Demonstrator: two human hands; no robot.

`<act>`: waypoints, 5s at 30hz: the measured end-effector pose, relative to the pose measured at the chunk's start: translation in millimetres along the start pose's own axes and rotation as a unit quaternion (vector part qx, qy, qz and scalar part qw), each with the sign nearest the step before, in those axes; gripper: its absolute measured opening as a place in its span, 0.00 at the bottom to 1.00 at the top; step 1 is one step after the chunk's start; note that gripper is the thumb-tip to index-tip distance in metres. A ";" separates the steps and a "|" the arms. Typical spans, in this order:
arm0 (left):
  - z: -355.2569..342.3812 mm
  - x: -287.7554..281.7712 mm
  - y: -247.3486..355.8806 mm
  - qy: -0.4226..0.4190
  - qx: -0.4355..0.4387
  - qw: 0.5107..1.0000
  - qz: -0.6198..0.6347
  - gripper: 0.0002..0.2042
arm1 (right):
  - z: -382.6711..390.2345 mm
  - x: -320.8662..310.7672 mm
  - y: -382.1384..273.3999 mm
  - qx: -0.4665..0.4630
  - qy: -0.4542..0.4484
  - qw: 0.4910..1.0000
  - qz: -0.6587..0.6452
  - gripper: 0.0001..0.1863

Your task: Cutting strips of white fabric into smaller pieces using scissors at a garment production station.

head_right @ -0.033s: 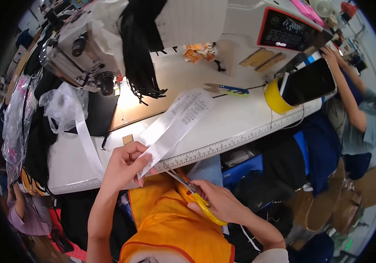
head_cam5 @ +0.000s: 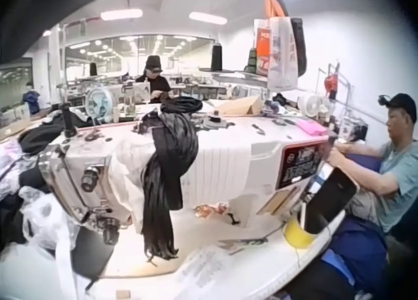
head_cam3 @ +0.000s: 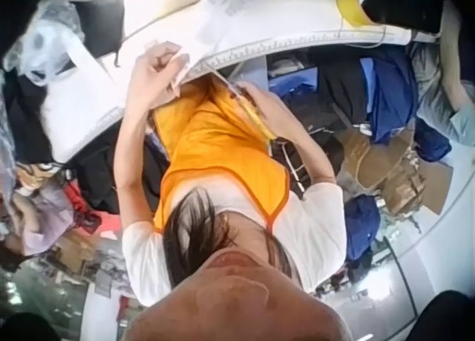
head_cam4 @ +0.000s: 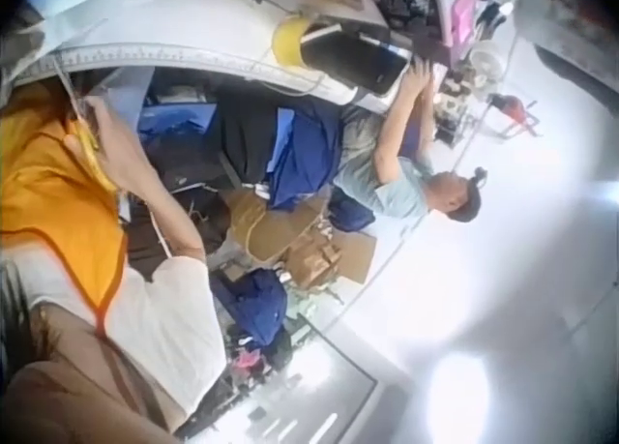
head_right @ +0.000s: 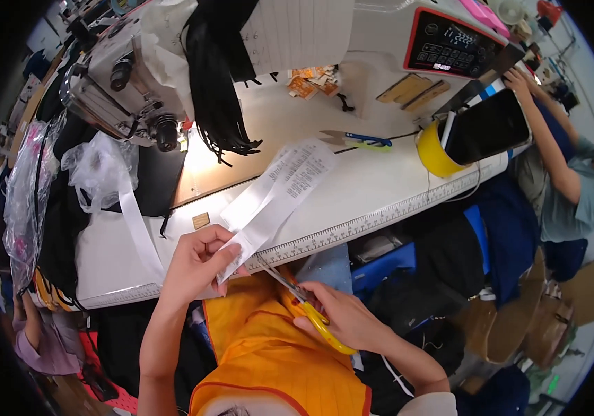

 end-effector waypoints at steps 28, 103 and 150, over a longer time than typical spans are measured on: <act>24.6 31.1 -1.5 -0.072 0.012 0.997 0.022 0.10 | -25.2 -9.6 -38.7 -0.073 0.027 0.941 -0.330 0.28; 46.1 -12.9 25.4 -0.051 0.195 0.948 -0.245 0.08 | -28.8 -4.8 -30.0 -0.202 0.103 0.892 -0.390 0.28; 53.2 -140.0 -0.9 0.244 0.438 0.646 -0.576 0.20 | -38.2 102.0 -39.8 -0.085 0.005 0.937 -0.340 0.23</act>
Point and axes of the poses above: each hand's wrist, its own z-axis away from the middle knuckle, its own x-axis out of the palm, y = z × x, the point moved 3 cm from there along -z, towards the middle knuckle, and after that the axes turned 11 degrees about x, right-handed, at the moved point
